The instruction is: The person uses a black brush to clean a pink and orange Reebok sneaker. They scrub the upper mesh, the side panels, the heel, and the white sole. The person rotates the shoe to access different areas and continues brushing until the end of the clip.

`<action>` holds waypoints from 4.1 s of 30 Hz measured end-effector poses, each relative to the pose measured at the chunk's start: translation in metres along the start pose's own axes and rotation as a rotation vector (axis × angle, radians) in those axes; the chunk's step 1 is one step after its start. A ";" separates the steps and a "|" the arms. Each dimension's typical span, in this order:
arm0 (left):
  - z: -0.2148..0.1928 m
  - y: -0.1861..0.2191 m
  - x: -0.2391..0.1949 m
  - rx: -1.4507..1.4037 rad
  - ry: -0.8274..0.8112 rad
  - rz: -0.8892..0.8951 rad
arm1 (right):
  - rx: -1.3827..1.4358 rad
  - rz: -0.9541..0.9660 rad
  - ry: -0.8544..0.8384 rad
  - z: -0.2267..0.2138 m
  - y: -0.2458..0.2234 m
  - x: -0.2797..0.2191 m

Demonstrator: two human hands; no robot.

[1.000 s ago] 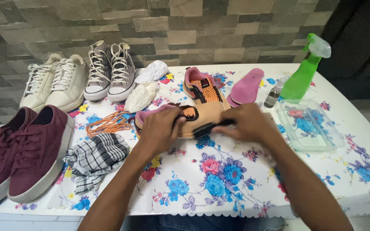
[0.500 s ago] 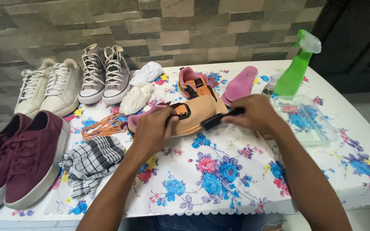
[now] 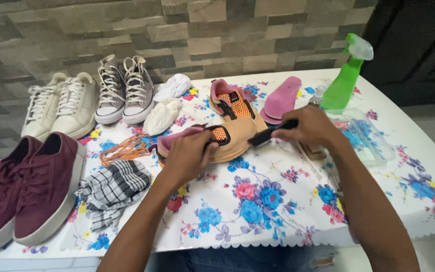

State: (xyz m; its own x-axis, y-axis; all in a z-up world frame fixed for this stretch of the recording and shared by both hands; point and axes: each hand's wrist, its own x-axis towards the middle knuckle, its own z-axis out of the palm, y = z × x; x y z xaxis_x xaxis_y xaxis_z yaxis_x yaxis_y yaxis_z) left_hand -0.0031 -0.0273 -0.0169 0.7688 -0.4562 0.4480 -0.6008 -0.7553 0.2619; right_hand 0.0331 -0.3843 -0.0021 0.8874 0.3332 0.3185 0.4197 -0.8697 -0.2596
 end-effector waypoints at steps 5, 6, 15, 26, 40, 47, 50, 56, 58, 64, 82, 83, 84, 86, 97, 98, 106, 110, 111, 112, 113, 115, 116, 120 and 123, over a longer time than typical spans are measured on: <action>0.016 -0.006 -0.005 0.100 -0.024 -0.003 | 0.114 0.077 -0.009 -0.010 -0.008 -0.019; 0.017 -0.005 -0.004 0.137 -0.026 0.008 | 0.176 0.095 0.011 -0.016 -0.013 -0.028; 0.041 0.073 0.015 0.666 0.324 0.395 | -0.111 0.502 0.159 -0.031 0.043 -0.142; 0.149 0.212 0.072 0.152 -0.208 0.497 | -0.613 0.556 0.061 -0.034 0.059 -0.154; 0.164 0.225 0.073 0.104 -0.287 0.502 | -0.583 0.616 -0.249 -0.027 0.086 -0.109; 0.159 0.225 0.076 0.098 -0.359 0.489 | -0.448 0.603 -0.101 -0.021 0.090 -0.104; 0.156 0.226 0.075 0.098 -0.354 0.493 | -0.378 0.601 -0.057 -0.025 0.089 -0.103; 0.152 0.216 0.066 0.009 -0.367 0.549 | -0.340 0.622 -0.061 -0.032 0.086 -0.105; 0.149 0.206 0.057 -0.054 -0.338 0.592 | -0.347 0.623 -0.074 -0.039 0.083 -0.107; 0.090 0.164 0.030 -0.092 -0.273 0.573 | -0.366 0.717 -0.125 -0.055 0.067 -0.117; 0.054 0.022 -0.012 0.474 0.241 0.036 | 0.359 -0.112 0.241 0.004 -0.022 -0.031; 0.055 0.021 -0.013 0.492 0.259 0.055 | 0.374 -0.167 0.148 0.003 -0.028 -0.027; 0.056 0.021 -0.014 0.511 0.275 0.075 | 0.391 -0.222 0.056 0.003 -0.034 -0.022; 0.055 0.022 -0.015 0.509 0.250 0.063 | 0.315 -0.176 0.065 0.015 -0.013 -0.012; 0.045 0.028 -0.014 0.475 0.237 0.073 | 0.184 -0.170 0.004 0.016 -0.012 0.014; 0.042 0.029 -0.014 0.470 0.211 0.071 | 0.183 -0.156 0.056 0.017 -0.012 0.016; 0.037 0.021 -0.013 0.367 0.267 0.070 | 0.438 -0.109 0.133 0.044 0.012 0.008; 0.036 0.020 -0.012 0.330 0.255 0.048 | 0.530 -0.098 0.075 0.036 0.008 -0.002; 0.036 0.020 -0.012 0.326 0.234 0.036 | 0.572 -0.140 -0.048 0.030 -0.002 -0.008; 0.033 0.023 -0.012 0.328 0.231 0.039 | 0.575 -0.138 -0.045 0.034 0.006 -0.005; 0.030 0.025 -0.011 0.299 0.204 0.027 | 0.574 -0.127 -0.034 0.039 0.013 -0.002; 0.029 0.026 -0.012 0.270 0.174 0.020 | 0.575 -0.113 -0.019 0.047 0.027 0.001; 0.033 0.024 -0.012 0.302 0.207 0.030 | 0.521 -0.107 0.065 0.050 0.035 0.003; 0.032 0.027 -0.012 0.322 0.222 0.023 | 0.564 -0.199 -0.008 0.044 0.005 -0.006; 0.036 0.024 -0.012 0.336 0.195 0.020 | 0.427 -0.257 -0.045 0.034 -0.006 -0.005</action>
State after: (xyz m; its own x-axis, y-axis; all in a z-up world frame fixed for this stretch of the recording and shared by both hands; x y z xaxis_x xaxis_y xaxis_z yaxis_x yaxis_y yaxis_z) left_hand -0.0187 -0.0566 -0.0470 0.6820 -0.3987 0.6131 -0.4850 -0.8740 -0.0290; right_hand 0.0326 -0.3684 -0.0335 0.7484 0.5406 0.3842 0.6582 -0.5338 -0.5309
